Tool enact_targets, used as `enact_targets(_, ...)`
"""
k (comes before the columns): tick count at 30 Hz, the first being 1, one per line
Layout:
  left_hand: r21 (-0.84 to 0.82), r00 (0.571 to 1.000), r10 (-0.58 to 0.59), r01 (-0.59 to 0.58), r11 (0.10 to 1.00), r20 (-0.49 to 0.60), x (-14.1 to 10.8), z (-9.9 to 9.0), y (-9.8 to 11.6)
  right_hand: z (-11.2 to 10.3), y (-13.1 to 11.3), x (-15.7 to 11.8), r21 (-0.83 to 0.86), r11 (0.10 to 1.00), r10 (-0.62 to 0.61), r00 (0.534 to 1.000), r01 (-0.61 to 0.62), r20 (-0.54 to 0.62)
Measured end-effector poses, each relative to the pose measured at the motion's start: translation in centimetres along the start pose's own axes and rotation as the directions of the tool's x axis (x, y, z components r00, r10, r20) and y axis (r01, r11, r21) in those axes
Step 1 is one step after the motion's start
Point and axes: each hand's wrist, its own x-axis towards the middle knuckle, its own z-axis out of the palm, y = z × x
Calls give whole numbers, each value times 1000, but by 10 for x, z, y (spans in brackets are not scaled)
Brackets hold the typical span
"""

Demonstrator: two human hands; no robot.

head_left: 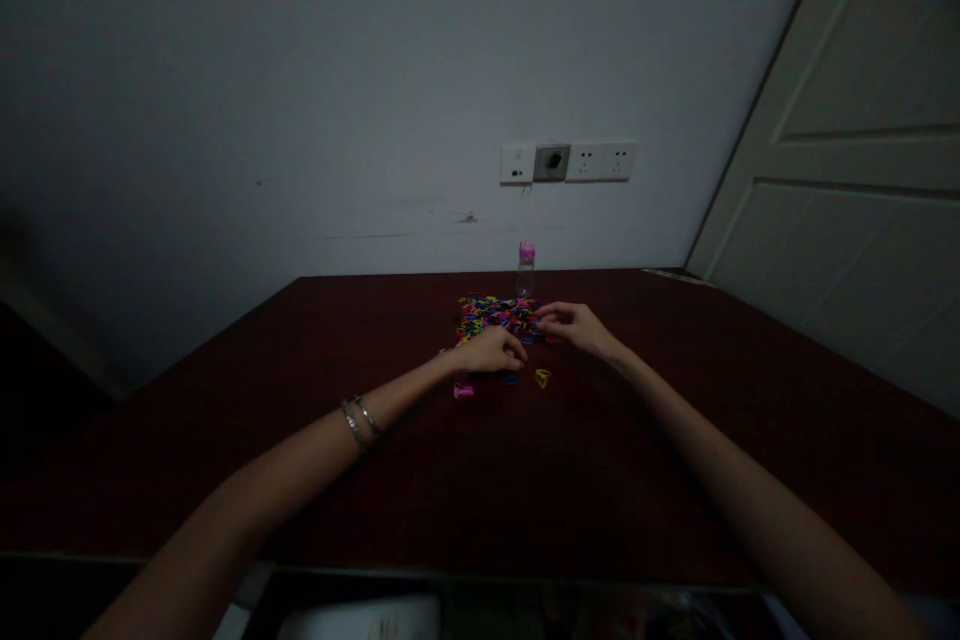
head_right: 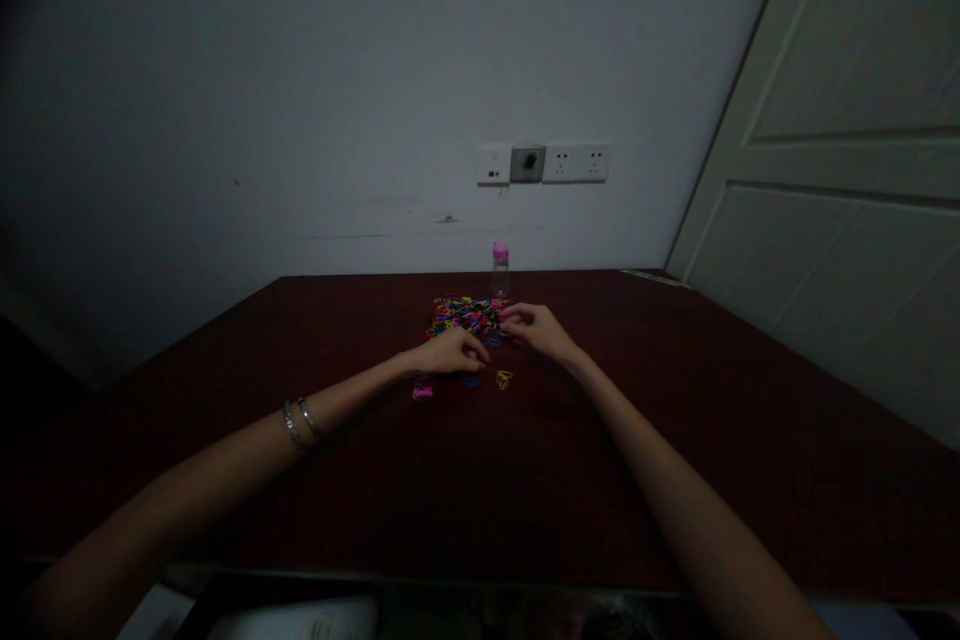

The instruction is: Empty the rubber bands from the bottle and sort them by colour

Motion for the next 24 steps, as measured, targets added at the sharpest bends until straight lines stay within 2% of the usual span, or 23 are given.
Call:
enact_targets(3, -41, 999, -14, 13, 999, -29, -4, -21, -10, 2, -3, -2, -39, 999, 20, 990, -15, 141)
enact_targets(7, -113, 987, -79, 63, 992, -138, -5, -53, -26, 16, -10, -9, -48, 999, 31, 924, -14, 381)
enact_targets(11, -183, 960, -141, 98, 978, -242, -1, -66, -50, 33, -13, -15, -52, 999, 25, 878, 0, 478)
enact_targets(14, -246, 912, -217, 135, 960, -349, 0, -62, -70, 39, -13, -16, -85, 996, 55, 856, -13, 514)
enact_targets(17, -298, 845, -293, 168, 939, -447, -2, -56, -89, 39, -13, -16, -94, 996, 49, 853, 0, 520)
enact_targets(24, -461, 675, -476, 220, 860, -564, -8, -49, -122, 33, -11, -14, -59, 998, 21, 916, 3, 400)
